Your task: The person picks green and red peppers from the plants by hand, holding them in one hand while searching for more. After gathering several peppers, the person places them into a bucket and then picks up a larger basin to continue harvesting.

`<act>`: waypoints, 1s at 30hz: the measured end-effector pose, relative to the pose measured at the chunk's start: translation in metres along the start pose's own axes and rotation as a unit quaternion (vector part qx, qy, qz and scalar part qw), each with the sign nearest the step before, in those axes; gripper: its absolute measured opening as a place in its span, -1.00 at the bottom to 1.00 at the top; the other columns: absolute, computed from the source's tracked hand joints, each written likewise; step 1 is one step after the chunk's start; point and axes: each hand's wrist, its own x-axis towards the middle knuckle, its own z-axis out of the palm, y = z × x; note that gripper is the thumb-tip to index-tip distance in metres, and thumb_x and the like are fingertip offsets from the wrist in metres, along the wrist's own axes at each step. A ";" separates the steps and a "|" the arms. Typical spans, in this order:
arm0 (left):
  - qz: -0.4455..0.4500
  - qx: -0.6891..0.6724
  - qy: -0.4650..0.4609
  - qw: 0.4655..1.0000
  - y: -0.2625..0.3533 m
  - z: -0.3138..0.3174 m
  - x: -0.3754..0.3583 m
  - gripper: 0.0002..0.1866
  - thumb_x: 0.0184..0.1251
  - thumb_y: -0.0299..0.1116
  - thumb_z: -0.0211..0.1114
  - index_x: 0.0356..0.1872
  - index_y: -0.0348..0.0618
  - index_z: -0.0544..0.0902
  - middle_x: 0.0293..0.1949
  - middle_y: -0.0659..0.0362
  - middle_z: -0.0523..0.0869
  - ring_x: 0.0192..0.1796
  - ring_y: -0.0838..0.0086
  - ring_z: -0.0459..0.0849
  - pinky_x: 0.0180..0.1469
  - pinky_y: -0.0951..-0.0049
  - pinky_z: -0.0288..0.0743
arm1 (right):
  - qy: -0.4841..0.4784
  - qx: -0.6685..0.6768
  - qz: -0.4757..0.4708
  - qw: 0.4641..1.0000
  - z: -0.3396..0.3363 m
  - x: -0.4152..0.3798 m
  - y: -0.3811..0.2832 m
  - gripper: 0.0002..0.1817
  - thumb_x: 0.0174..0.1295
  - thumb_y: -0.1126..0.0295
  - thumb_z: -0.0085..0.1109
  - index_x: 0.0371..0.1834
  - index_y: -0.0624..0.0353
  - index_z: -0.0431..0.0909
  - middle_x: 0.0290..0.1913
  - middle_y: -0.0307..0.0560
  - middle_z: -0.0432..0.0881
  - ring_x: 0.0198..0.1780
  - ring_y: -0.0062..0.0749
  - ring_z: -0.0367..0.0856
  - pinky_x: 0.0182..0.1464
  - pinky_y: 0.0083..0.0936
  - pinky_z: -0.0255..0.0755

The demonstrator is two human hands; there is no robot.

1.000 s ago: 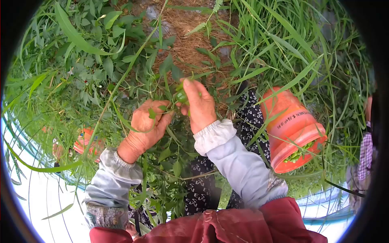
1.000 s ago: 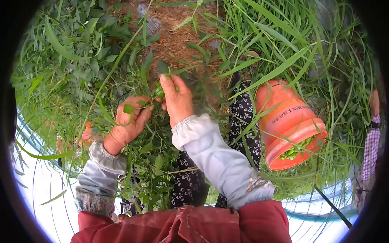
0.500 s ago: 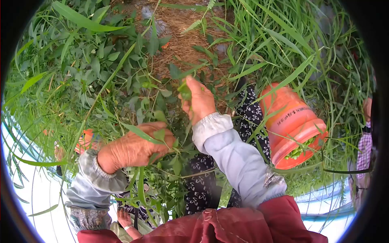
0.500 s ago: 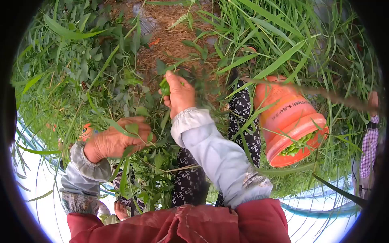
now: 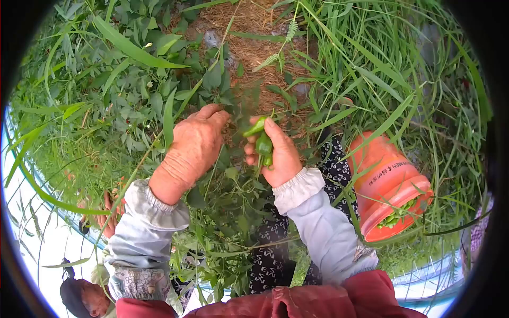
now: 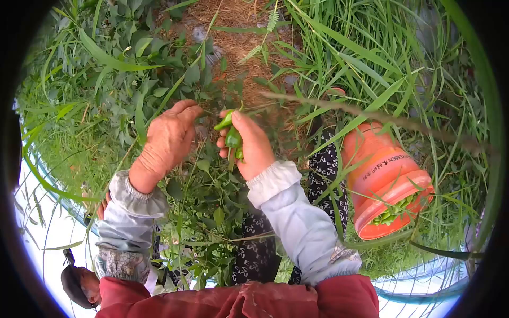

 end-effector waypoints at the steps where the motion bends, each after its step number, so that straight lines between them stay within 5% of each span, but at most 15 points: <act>1: 0.008 0.060 0.034 0.998 -0.006 -0.001 0.010 -0.58 -0.01 -0.58 0.20 -0.02 -0.14 0.53 0.09 0.06 0.52 0.03 0.18 0.56 0.02 0.30 0.49 | -0.030 -0.011 -0.006 0.999 0.000 -0.001 0.001 -0.62 0.31 0.10 0.01 -0.03 0.18 0.46 -0.32 -0.17 0.53 -0.39 -0.47 0.54 -0.44 -0.52 0.45; 6: 0.053 0.313 0.161 0.935 -0.047 -0.013 0.051 -0.54 -0.03 -0.61 0.16 0.01 -0.21 0.50 0.04 0.01 0.55 0.05 0.15 0.54 0.08 0.28 0.44 | -0.140 -0.050 0.028 0.989 0.008 -0.008 0.002 -0.64 0.29 0.23 0.00 0.05 0.22 0.41 0.00 -0.04 0.52 -0.09 -0.28 0.60 -0.35 -0.50 0.50; 11: -0.107 0.273 0.113 0.949 -0.077 -0.043 0.041 -0.51 -0.03 -0.61 0.14 0.06 -0.20 0.48 0.04 0.02 0.55 0.05 0.15 0.51 0.07 0.25 0.42 | -0.200 -0.051 0.087 0.975 0.006 -0.008 0.002 -0.66 0.23 0.22 0.08 0.00 0.16 0.47 -0.05 -0.18 0.56 -0.19 -0.51 0.59 -0.39 -0.65 0.40; 13: -0.078 0.332 0.156 0.927 -0.086 -0.043 0.036 -0.57 -0.02 -0.58 0.15 -0.01 -0.19 0.49 -0.05 0.03 0.56 0.00 0.17 0.53 0.02 0.25 0.44 | -0.174 -0.073 0.091 0.978 0.009 -0.009 0.003 -0.65 0.23 0.21 0.08 0.01 0.14 0.47 -0.07 -0.20 0.57 -0.21 -0.55 0.58 -0.40 -0.67 0.37; 17: -0.082 0.395 0.084 0.911 -0.105 -0.043 0.041 -0.65 0.02 -0.56 0.15 -0.08 -0.20 0.52 -0.26 0.08 0.56 -0.12 0.21 0.56 -0.08 0.25 0.47 | -0.176 -0.093 0.085 0.976 0.013 -0.011 0.004 -0.65 0.23 0.20 0.08 0.01 0.14 0.48 -0.09 -0.21 0.58 -0.22 -0.58 0.58 -0.41 -0.69 0.35; 20: -0.119 0.330 0.087 0.933 -0.103 -0.051 0.037 -0.69 0.05 -0.58 0.14 -0.11 -0.25 0.50 -0.22 0.03 0.58 -0.15 0.17 0.59 -0.11 0.30 0.50 | -0.180 -0.096 0.087 0.975 0.013 -0.012 0.004 -0.66 0.24 0.19 0.07 -0.01 0.14 0.48 -0.08 -0.20 0.58 -0.21 -0.57 0.58 -0.39 -0.68 0.36; 22: -0.003 0.044 0.205 0.978 -0.099 -0.062 0.030 -0.78 0.17 -0.57 0.14 -0.13 -0.29 0.46 -0.20 0.06 0.59 -0.19 0.26 0.63 -0.14 0.39 0.52 | -0.183 -0.067 0.087 0.977 0.013 -0.011 0.003 -0.67 0.26 0.18 0.06 -0.03 0.15 0.47 -0.08 -0.18 0.57 -0.20 -0.53 0.59 -0.37 -0.64 0.39; 23: -0.004 0.045 0.204 0.978 -0.097 -0.064 0.028 -0.78 0.17 -0.57 0.14 -0.13 -0.29 0.46 -0.20 0.06 0.59 -0.19 0.26 0.63 -0.14 0.39 0.52 | -0.184 -0.066 0.088 0.977 0.014 -0.011 0.003 -0.67 0.26 0.18 0.06 -0.03 0.15 0.47 -0.08 -0.18 0.57 -0.20 -0.53 0.59 -0.37 -0.64 0.39; 24: -0.059 -0.200 0.190 0.960 -0.094 -0.066 0.025 -0.77 0.21 -0.51 0.15 -0.09 -0.26 0.45 -0.20 0.10 0.59 -0.19 0.35 0.61 -0.12 0.45 0.49 | -0.177 -0.050 0.092 0.979 0.015 -0.012 0.003 -0.68 0.26 0.18 0.05 -0.04 0.15 0.46 -0.08 -0.16 0.57 -0.19 -0.51 0.59 -0.37 -0.63 0.40; 25: -0.108 -0.432 0.165 0.880 -0.091 -0.068 0.023 -0.75 0.26 -0.46 0.16 -0.06 -0.24 0.43 -0.20 0.13 0.59 -0.19 0.44 0.59 -0.09 0.51 0.47 | -0.170 -0.035 0.095 0.980 0.017 -0.012 0.002 -0.68 0.27 0.18 0.05 -0.04 0.15 0.46 -0.08 -0.14 0.57 -0.18 -0.49 0.59 -0.36 -0.61 0.41; 26: -0.117 -0.485 0.170 0.850 -0.086 -0.071 0.020 -0.76 0.30 -0.46 0.13 -0.03 -0.22 0.43 -0.22 0.22 0.57 -0.22 0.56 0.55 -0.14 0.55 0.44 | -0.171 -0.037 0.092 0.980 0.017 -0.012 0.001 -0.68 0.27 0.18 0.05 -0.04 0.15 0.46 -0.08 -0.14 0.57 -0.18 -0.49 0.59 -0.36 -0.61 0.41; 30: -0.123 -0.451 0.177 0.866 -0.056 -0.069 -0.005 -0.77 0.26 -0.46 0.19 -0.07 -0.20 0.52 -0.28 0.30 0.54 -0.32 0.67 0.46 -0.27 0.62 0.39 | -0.174 -0.041 0.087 0.980 0.017 -0.012 0.002 -0.71 0.29 0.22 0.03 -0.05 0.17 0.44 -0.10 -0.12 0.57 -0.21 -0.48 0.59 -0.38 -0.61 0.42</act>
